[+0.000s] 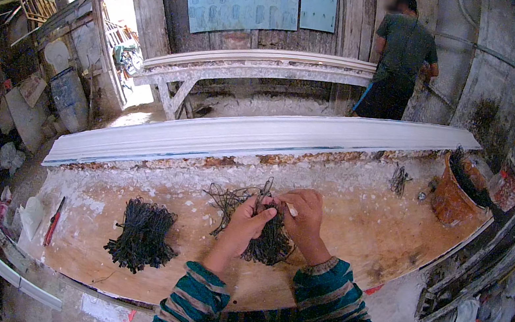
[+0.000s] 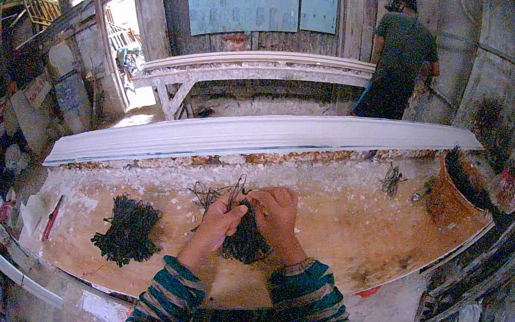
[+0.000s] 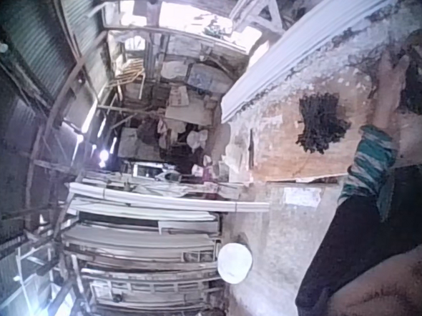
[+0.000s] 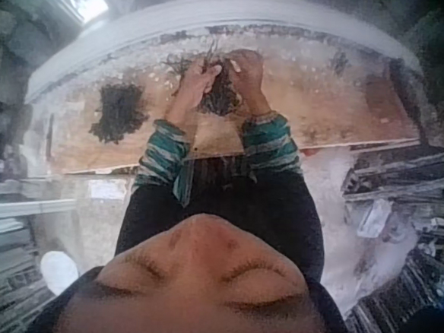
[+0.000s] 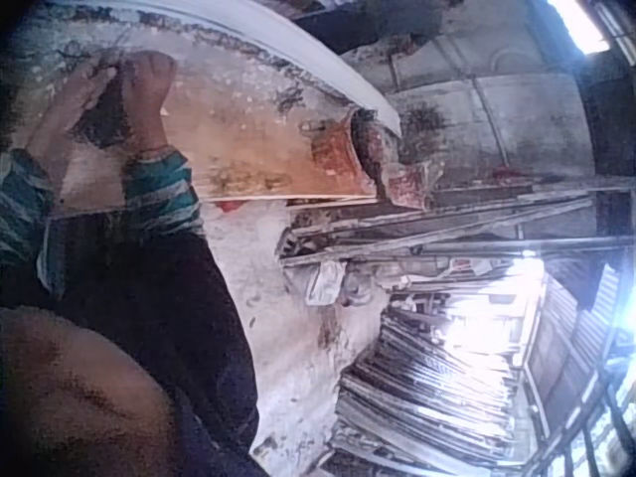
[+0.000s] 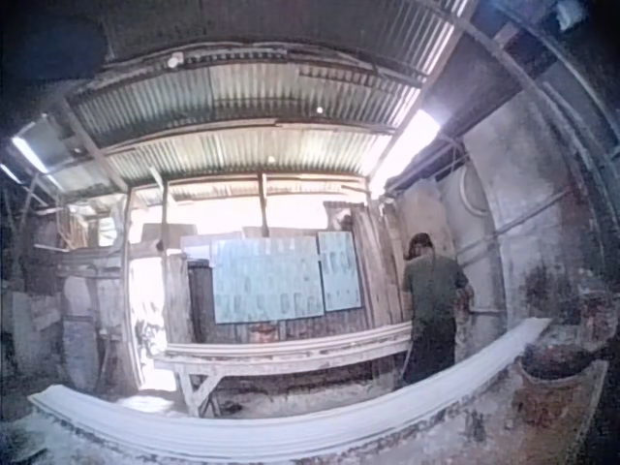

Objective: The person repeatedly picks up small bundles of black cables from a wooden workbench, separates them, and places them back down. Another person in the background works on a long white object. The camera wearer continues handling the cables throughout the clip.

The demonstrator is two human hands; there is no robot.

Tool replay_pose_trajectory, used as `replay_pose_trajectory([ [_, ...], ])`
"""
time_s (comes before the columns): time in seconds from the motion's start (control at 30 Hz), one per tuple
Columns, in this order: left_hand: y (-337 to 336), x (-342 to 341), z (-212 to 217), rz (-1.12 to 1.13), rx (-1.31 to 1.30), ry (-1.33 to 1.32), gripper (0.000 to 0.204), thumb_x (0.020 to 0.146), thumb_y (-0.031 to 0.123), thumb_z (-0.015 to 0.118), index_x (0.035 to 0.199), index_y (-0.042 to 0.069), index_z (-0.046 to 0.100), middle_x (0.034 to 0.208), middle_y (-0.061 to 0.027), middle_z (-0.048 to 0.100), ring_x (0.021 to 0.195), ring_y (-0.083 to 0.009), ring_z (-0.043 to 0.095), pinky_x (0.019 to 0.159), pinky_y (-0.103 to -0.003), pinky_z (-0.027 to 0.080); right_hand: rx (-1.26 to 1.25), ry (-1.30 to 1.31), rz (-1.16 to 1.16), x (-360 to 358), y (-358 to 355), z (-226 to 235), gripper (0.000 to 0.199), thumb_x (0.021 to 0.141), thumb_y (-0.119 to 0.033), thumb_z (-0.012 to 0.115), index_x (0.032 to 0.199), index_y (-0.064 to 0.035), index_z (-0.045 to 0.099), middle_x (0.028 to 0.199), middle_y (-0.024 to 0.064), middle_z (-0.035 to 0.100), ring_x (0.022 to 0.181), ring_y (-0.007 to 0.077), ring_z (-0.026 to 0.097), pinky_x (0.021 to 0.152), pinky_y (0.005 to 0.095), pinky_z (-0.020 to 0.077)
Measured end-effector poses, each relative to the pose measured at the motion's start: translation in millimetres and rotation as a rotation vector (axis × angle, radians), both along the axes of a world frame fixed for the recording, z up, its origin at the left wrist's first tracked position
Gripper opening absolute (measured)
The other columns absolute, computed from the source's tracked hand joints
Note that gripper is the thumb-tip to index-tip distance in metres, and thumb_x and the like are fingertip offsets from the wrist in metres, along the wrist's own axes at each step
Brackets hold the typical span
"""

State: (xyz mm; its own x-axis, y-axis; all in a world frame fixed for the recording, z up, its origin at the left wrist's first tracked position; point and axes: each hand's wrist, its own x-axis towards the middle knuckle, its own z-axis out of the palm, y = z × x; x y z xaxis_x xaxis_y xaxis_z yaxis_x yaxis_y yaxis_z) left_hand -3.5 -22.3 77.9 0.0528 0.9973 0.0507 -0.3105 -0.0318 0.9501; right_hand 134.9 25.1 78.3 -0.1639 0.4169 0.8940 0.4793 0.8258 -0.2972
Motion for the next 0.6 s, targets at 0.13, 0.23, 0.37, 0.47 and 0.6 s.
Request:
replay_pose_trajectory([
  [0.13, 2.3, -3.6, -2.2, -0.032, -0.059, 0.011, 0.018, 0.082, 0.021, 0.061, 0.091, 0.010, 0.051, 0.060, 0.0082, 0.038, 0.045, -0.0014, 0.029, 0.039, -0.018, 0.020, 0.010, 0.014, -0.005, 0.7, 0.6, 1.9, 0.020, 0.064, -0.005, 0.065, 0.081, -0.0137, 0.060, 0.078, 0.0042, 0.057, 0.077, 0.0246, 0.053, 0.073, 0.0377, 0.0374],
  [0.23, 7.3, -4.2, -1.4, -0.002, -0.072, 0.009, 0.015, 0.082, 0.019, 0.061, 0.086, 0.011, 0.049, 0.058, 0.0082, 0.037, 0.044, -0.0015, 0.029, 0.038, -0.018, 0.020, 0.022, 0.013, -0.040, 1.1, 4.1, 5.4, 0.020, 0.063, -0.004, 0.065, 0.081, -0.0138, 0.060, 0.078, 0.0037, 0.057, 0.078, 0.0245, 0.053, 0.074, 0.0376, 0.0363],
  [0.37, 10.9, -8.6, -2.0, 0.094, -0.078, -0.038, 0.014, 0.082, 0.018, 0.060, 0.085, 0.012, 0.048, 0.058, 0.0079, 0.037, 0.043, -0.0021, 0.030, 0.037, -0.018, 0.020, 0.023, 0.051, -0.194, 5.3, 8.4, 6.9, 0.020, 0.064, 0.000, 0.064, 0.079, -0.0119, 0.058, 0.078, 0.0034, 0.056, 0.080, 0.0231, 0.052, 0.077, 0.0369, 0.0338],
  [0.47, 12.8, -10.7, -3.4, 0.180, -0.097, -0.072, 0.014, 0.082, 0.018, 0.059, 0.086, 0.013, 0.047, 0.058, 0.0075, 0.037, 0.043, -0.0024, 0.031, 0.036, -0.018, 0.021, 0.005, 0.118, -0.272, 9.5, 13.8, 8.5, 0.018, 0.064, 0.001, 0.063, 0.077, -0.0110, 0.057, 0.077, 0.0034, 0.055, 0.079, 0.0223, 0.052, 0.078, 0.0358, 0.0329],
  [0.6, 10.0, -7.8, 6.7, 0.212, -0.089, -0.047, 0.018, 0.082, 0.017, 0.059, 0.095, 0.012, 0.047, 0.056, 0.0071, 0.036, 0.042, -0.0027, 0.030, 0.035, -0.019, 0.020, -0.037, 0.158, -0.303, 15.1, 18.5, 3.9, 0.018, 0.065, -0.006, 0.064, 0.080, -0.0140, 0.058, 0.080, 0.0041, 0.057, 0.083, 0.0246, 0.052, 0.077, 0.0396, 0.0342],
])
